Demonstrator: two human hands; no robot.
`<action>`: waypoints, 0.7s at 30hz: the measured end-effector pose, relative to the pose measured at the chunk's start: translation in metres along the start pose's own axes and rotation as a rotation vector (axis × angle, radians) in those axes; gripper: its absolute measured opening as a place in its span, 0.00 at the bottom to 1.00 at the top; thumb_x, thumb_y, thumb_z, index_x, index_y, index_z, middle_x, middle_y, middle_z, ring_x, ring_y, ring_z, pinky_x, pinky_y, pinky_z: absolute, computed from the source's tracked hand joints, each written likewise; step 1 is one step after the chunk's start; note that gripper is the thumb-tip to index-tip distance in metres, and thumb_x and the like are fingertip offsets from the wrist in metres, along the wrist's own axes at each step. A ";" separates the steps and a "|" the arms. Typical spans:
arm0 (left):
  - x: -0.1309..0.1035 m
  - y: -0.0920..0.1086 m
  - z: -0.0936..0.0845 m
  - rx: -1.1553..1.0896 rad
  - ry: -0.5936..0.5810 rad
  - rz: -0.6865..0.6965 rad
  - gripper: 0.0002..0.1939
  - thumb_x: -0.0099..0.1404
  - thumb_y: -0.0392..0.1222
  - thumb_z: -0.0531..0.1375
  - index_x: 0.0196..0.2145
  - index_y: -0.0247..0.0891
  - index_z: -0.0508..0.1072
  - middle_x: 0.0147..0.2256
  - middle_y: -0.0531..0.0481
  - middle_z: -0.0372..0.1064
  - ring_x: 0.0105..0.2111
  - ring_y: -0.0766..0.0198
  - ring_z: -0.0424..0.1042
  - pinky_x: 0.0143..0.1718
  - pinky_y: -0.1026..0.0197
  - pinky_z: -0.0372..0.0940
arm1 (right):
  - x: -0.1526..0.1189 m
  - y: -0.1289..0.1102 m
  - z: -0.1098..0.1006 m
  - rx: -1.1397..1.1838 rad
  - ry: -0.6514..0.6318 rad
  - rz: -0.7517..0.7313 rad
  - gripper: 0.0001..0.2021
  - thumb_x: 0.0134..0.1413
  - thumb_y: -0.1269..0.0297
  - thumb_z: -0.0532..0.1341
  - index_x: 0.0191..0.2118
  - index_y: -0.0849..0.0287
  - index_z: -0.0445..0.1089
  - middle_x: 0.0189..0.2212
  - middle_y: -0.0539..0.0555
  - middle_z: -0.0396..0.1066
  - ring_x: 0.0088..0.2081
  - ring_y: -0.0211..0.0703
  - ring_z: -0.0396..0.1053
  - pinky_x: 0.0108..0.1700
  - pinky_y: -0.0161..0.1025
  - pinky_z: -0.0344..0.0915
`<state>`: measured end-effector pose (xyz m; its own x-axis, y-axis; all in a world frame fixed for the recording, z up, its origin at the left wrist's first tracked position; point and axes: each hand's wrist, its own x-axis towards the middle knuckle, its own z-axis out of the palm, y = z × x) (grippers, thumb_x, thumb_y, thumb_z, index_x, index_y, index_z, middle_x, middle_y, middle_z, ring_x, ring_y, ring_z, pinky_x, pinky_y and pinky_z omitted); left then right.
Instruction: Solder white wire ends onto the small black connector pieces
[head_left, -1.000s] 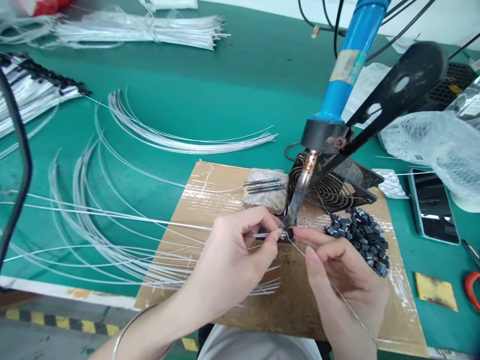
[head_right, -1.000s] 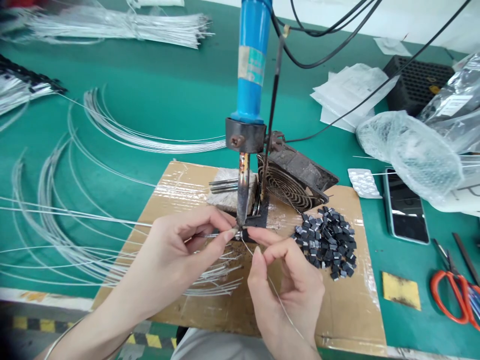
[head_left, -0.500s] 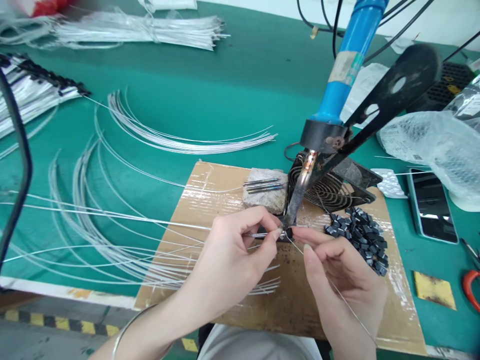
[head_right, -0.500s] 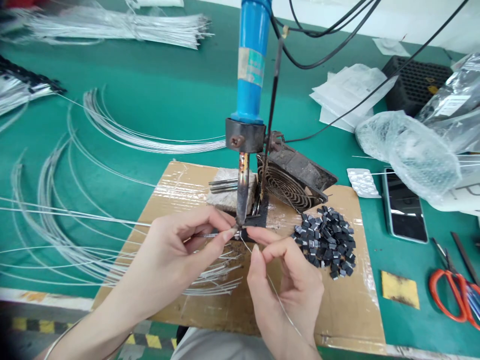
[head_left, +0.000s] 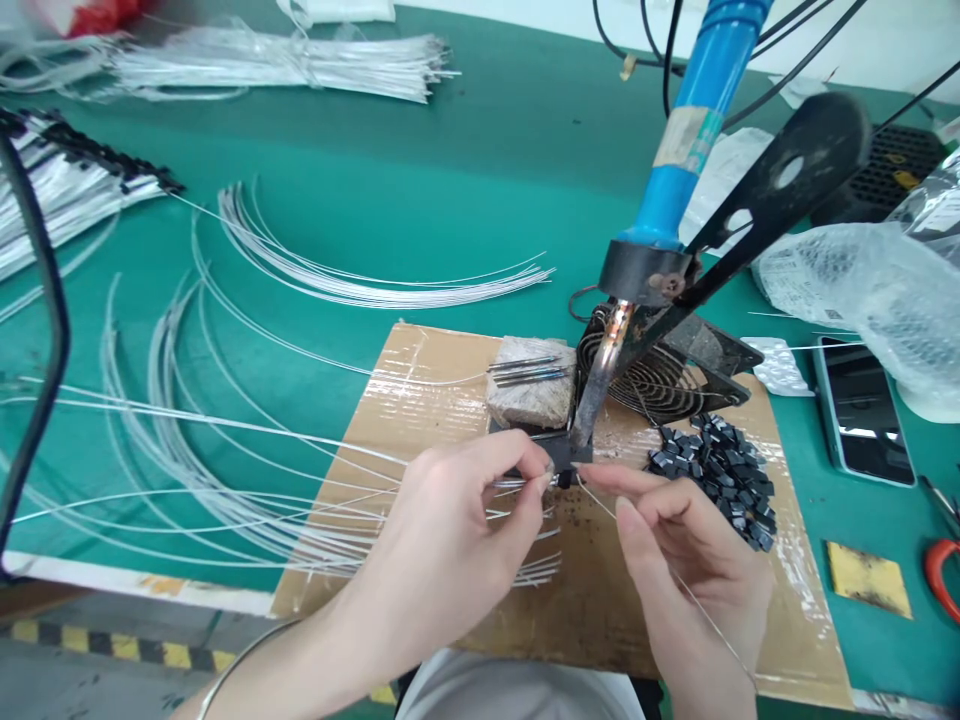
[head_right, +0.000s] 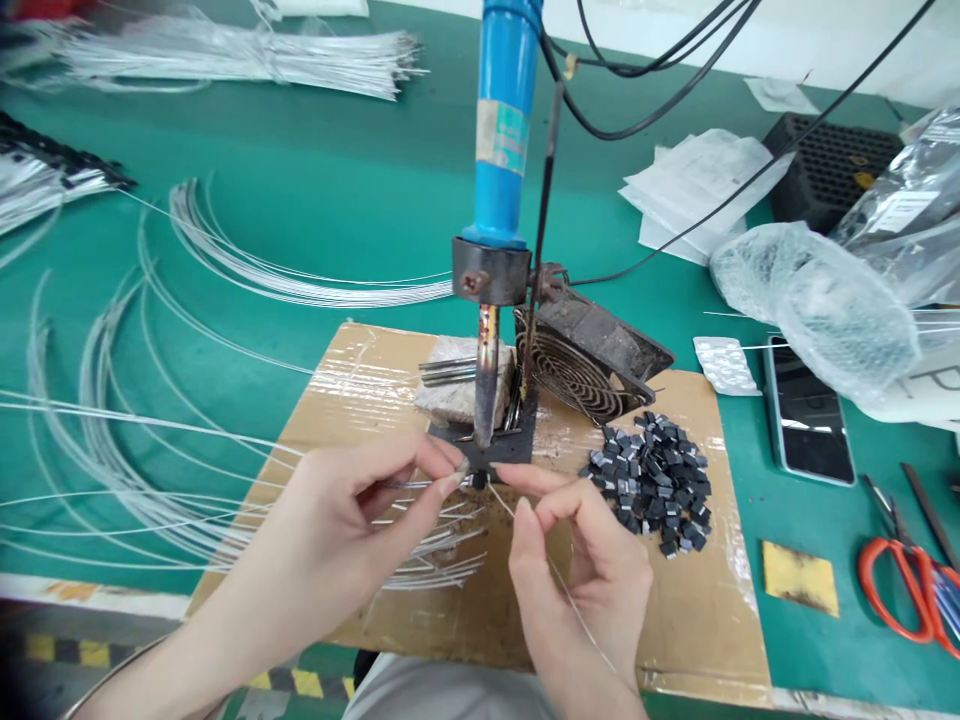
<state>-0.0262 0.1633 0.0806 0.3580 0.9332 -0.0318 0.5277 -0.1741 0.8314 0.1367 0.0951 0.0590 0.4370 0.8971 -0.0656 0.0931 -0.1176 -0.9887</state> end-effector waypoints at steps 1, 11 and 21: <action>-0.004 0.001 -0.004 0.049 0.014 0.042 0.09 0.69 0.34 0.56 0.32 0.41 0.74 0.32 0.53 0.80 0.28 0.64 0.76 0.27 0.63 0.68 | 0.001 0.001 -0.003 -0.001 0.023 -0.002 0.13 0.64 0.60 0.66 0.28 0.54 0.68 0.44 0.53 0.84 0.46 0.45 0.81 0.51 0.41 0.75; 0.018 0.004 -0.041 0.368 0.636 0.134 0.07 0.72 0.41 0.61 0.35 0.41 0.76 0.42 0.53 0.82 0.29 0.64 0.72 0.33 0.57 0.65 | 0.012 0.022 -0.031 -0.041 0.186 -0.089 0.13 0.60 0.60 0.70 0.27 0.56 0.71 0.38 0.54 0.84 0.40 0.45 0.82 0.45 0.39 0.75; 0.049 -0.049 -0.045 0.444 0.304 0.052 0.12 0.69 0.42 0.61 0.46 0.35 0.80 0.53 0.39 0.79 0.55 0.47 0.76 0.56 0.47 0.68 | 0.015 0.036 -0.041 -0.074 0.099 -0.106 0.13 0.60 0.59 0.71 0.27 0.57 0.72 0.36 0.56 0.84 0.37 0.45 0.83 0.43 0.37 0.77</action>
<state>-0.0693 0.2312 0.0628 0.1877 0.9572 0.2202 0.8137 -0.2770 0.5110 0.1835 0.0873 0.0283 0.5073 0.8599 0.0564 0.2077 -0.0585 -0.9764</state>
